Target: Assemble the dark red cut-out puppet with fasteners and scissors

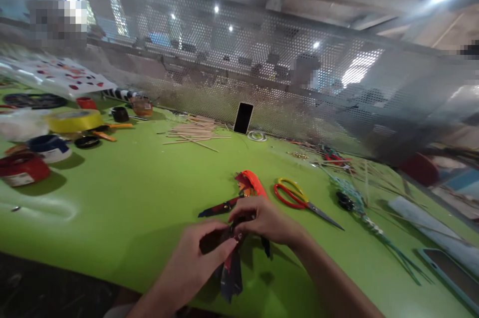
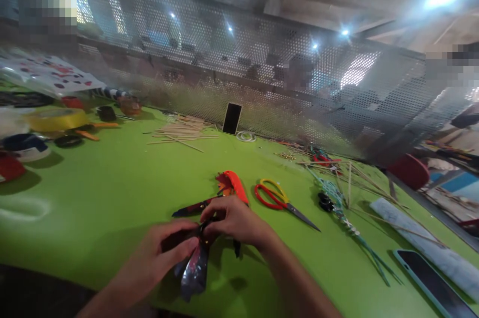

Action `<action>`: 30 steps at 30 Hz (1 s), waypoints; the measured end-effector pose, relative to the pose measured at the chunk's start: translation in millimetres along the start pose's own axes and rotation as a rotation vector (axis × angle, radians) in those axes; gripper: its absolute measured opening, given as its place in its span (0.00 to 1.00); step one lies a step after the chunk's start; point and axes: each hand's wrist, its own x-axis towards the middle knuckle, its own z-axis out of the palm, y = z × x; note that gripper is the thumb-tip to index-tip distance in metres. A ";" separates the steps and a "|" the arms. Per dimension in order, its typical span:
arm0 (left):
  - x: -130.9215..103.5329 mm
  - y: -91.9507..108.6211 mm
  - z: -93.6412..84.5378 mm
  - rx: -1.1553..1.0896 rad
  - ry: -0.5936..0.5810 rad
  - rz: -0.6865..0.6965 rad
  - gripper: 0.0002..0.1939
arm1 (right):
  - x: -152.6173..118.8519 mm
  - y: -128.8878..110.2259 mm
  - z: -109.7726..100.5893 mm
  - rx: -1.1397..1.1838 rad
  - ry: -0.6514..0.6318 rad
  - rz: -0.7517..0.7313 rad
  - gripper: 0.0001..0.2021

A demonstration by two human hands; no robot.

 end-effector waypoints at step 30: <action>3.4 -17.5 7.4 0.055 0.161 0.108 0.10 | 0.4 -7.3 2.3 -0.113 0.049 -0.022 0.07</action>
